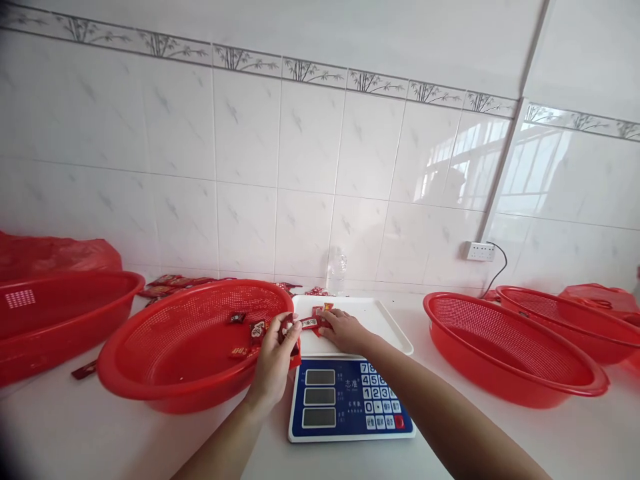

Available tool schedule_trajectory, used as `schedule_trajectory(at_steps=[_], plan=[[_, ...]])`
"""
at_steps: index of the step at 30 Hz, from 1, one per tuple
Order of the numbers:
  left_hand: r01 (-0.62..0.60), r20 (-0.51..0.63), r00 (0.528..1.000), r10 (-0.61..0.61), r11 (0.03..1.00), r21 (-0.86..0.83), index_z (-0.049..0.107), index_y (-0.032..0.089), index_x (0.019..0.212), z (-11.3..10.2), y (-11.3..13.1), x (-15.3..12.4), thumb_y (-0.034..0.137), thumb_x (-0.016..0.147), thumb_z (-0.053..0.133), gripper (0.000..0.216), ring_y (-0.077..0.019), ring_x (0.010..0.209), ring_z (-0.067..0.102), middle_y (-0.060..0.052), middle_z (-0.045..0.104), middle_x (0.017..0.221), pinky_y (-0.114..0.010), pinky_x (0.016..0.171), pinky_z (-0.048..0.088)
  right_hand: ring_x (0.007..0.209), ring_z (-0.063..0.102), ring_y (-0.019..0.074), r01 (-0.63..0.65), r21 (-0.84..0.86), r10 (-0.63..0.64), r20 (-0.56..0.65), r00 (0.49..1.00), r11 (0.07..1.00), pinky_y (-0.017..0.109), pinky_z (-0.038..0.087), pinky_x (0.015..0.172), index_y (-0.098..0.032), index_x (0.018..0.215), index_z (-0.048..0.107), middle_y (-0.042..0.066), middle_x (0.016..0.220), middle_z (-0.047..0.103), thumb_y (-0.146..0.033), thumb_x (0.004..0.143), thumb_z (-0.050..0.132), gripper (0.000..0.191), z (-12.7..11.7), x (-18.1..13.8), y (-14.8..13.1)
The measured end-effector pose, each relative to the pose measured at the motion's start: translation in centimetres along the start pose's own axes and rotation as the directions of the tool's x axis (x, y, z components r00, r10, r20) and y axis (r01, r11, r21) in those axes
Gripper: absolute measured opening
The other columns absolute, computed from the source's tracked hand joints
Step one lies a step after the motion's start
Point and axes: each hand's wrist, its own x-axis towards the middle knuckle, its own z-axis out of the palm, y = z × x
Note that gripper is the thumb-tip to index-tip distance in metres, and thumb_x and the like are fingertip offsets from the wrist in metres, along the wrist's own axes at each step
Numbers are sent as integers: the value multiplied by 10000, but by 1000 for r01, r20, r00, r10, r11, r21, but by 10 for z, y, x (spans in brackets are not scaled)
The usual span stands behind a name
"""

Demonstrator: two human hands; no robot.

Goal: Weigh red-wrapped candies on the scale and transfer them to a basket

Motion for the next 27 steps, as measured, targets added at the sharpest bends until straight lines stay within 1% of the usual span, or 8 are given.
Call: schedule_trajectory(at_steps=[3,5,9,15,18,21,23,27], plan=[[26,84,996,-27,1000,6,562,226,1070,-1,1,-1,452,844,611,323,-138,846,554,-11,610,939,-241,782,443,1111,554,266,-41,-42,40,-31,999,998,374,398,912,-259,1309,511,109,1231,581,-474,952,410,429,-1,1,-1],[13,102,995,-16,1000,24,562,223,1051,-1,4,-2,446,847,608,305,-126,792,537,5,592,873,-223,745,438,1069,563,259,-80,-63,76,-65,995,995,365,403,882,-242,1244,551,109,1139,611,-472,945,436,395,-2,2,-1],[-19,141,990,11,998,53,557,219,1041,-1,10,-5,430,862,593,280,-108,726,504,21,564,823,-202,688,426,927,599,203,-154,-73,144,-130,981,985,370,441,828,-186,1108,596,70,1015,636,-485,936,472,367,-3,8,2],[-26,170,985,17,998,51,534,216,1036,-3,10,-5,437,882,565,271,-98,665,452,32,518,784,-196,627,408,769,620,156,-268,6,258,-286,923,963,346,488,742,-167,1033,610,36,901,657,-515,949,442,396,-12,19,13],[-19,168,986,10,998,57,532,211,1040,-3,9,-6,442,880,566,284,-102,664,447,30,509,770,-200,625,408,727,623,148,-310,68,313,-358,880,948,314,482,692,-172,1017,618,27,862,671,-528,952,422,411,-25,17,29],[-10,166,986,0,998,60,536,208,1038,-3,10,-7,445,877,569,288,-105,679,456,23,518,786,-204,642,413,646,609,139,-371,124,388,-417,822,920,284,460,622,-177,992,624,11,779,669,-549,943,410,432,-42,6,55],[1,174,985,-13,998,65,537,215,1043,-3,10,-7,449,879,566,287,-104,671,452,27,511,775,-202,638,412,624,608,145,-423,149,442,-457,772,894,273,442,591,-180,990,623,5,744,664,-565,932,402,448,-56,-6,78],[-11,167,986,1,998,60,546,227,1054,-2,9,-6,445,871,578,286,-105,681,458,21,532,819,-201,643,417,713,638,198,-540,165,534,-540,651,825,269,415,585,-216,963,623,32,777,685,-599,900,375,461,-87,-43,129]])
